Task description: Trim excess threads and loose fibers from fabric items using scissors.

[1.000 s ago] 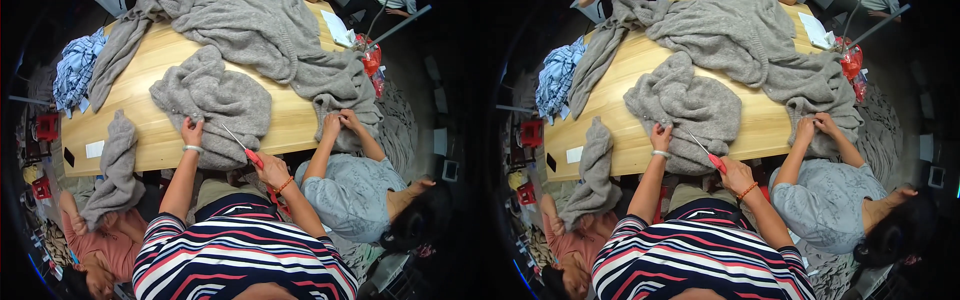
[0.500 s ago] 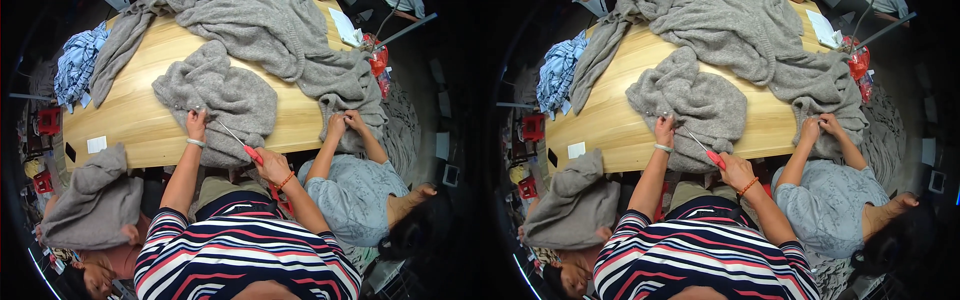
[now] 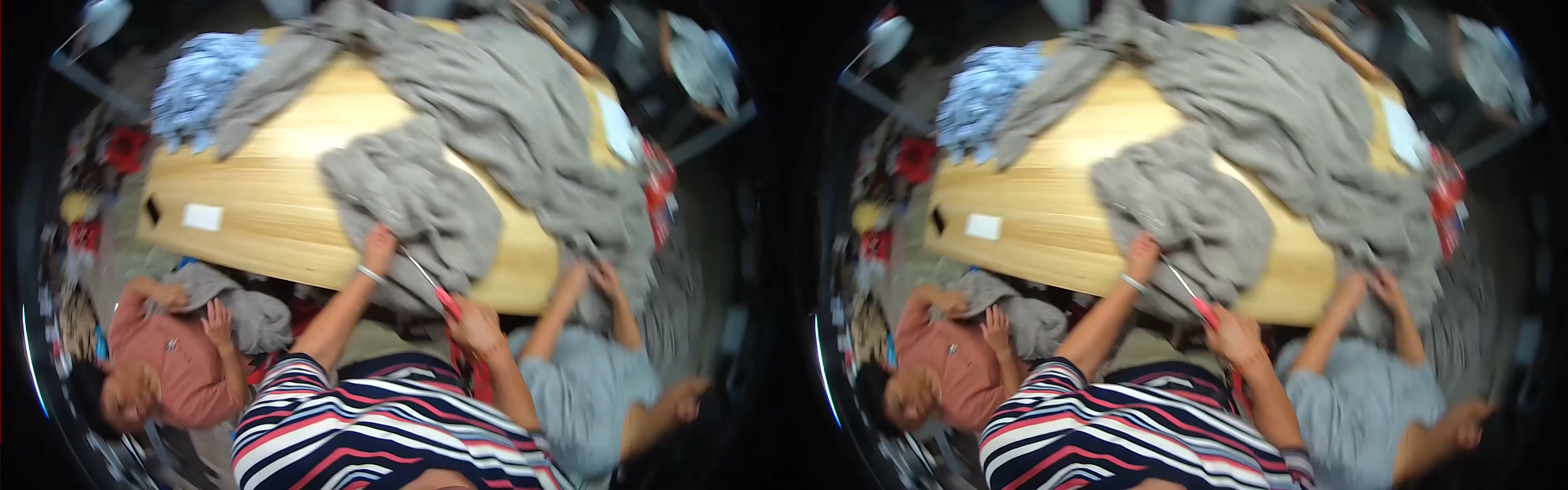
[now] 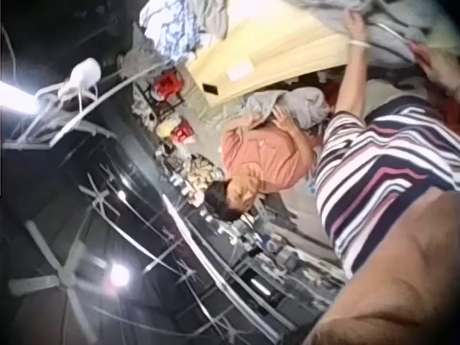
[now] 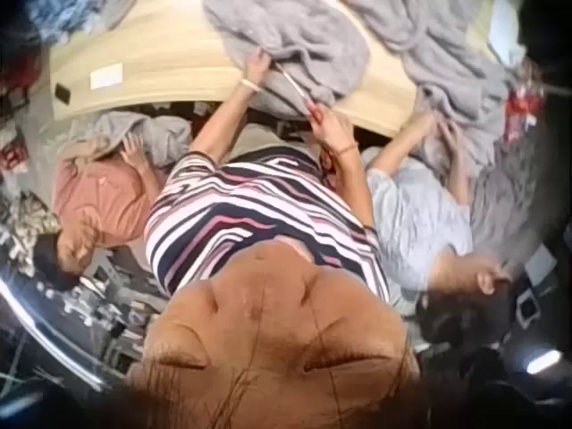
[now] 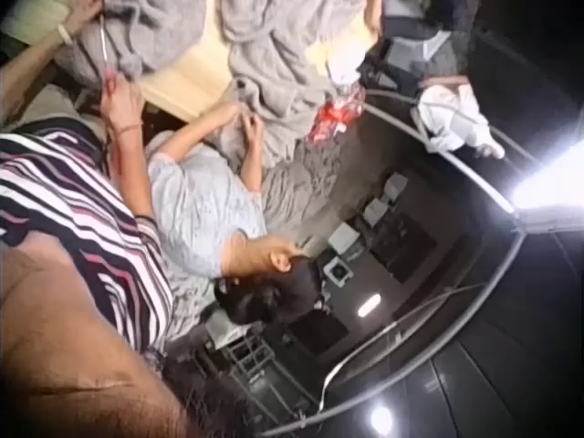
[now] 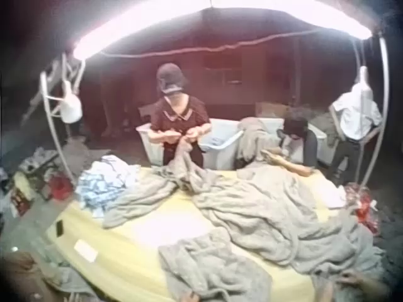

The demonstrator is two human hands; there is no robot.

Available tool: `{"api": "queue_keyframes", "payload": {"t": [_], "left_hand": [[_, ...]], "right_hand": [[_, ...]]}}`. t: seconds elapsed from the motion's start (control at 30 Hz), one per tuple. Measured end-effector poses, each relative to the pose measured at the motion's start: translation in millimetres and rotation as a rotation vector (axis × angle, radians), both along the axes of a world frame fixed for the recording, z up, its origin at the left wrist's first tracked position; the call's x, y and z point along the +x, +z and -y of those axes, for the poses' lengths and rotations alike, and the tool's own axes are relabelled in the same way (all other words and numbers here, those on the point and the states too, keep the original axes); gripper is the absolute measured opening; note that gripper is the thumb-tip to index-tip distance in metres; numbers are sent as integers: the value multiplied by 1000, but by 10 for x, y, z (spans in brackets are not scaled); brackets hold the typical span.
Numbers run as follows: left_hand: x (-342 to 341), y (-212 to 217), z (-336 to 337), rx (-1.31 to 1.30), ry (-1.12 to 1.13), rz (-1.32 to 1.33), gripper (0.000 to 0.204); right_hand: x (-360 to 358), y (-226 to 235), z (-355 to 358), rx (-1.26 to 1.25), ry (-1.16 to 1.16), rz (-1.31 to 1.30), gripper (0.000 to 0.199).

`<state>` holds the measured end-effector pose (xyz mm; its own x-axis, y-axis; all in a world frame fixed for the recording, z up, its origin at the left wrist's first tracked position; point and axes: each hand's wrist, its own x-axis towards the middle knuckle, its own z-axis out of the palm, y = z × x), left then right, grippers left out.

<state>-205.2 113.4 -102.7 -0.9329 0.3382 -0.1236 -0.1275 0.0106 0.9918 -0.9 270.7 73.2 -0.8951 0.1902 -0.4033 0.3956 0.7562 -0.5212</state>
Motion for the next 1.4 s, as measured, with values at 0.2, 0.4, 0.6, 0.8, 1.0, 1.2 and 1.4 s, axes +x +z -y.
{"api": "queue_keyframes", "payload": {"t": [0.2,0.4,0.6,0.8,1.0,1.2,1.4], "left_hand": [[119,165,112,-271,-111,-196,19],[-80,36,263,-516,88,-330,33],[-339,139,109,-597,182,-255,113],[-379,444,-377,-1033,-264,-274,106],[-1044,-57,-89,-600,-74,-352,43],[-2320,473,1491,-625,285,-557,35],[-2415,943,1639,-1286,331,-686,53]], "right_hand": [[171,51,-27,28,61,16,26],[70,60,-11,86,-25,35,24],[-92,149,91,39,98,35,21],[84,72,20,102,-151,44,27],[9,72,-147,104,-284,-53,23],[-60,21,-401,155,-444,-6,24],[-170,-56,-565,168,-575,-2,26]]}}
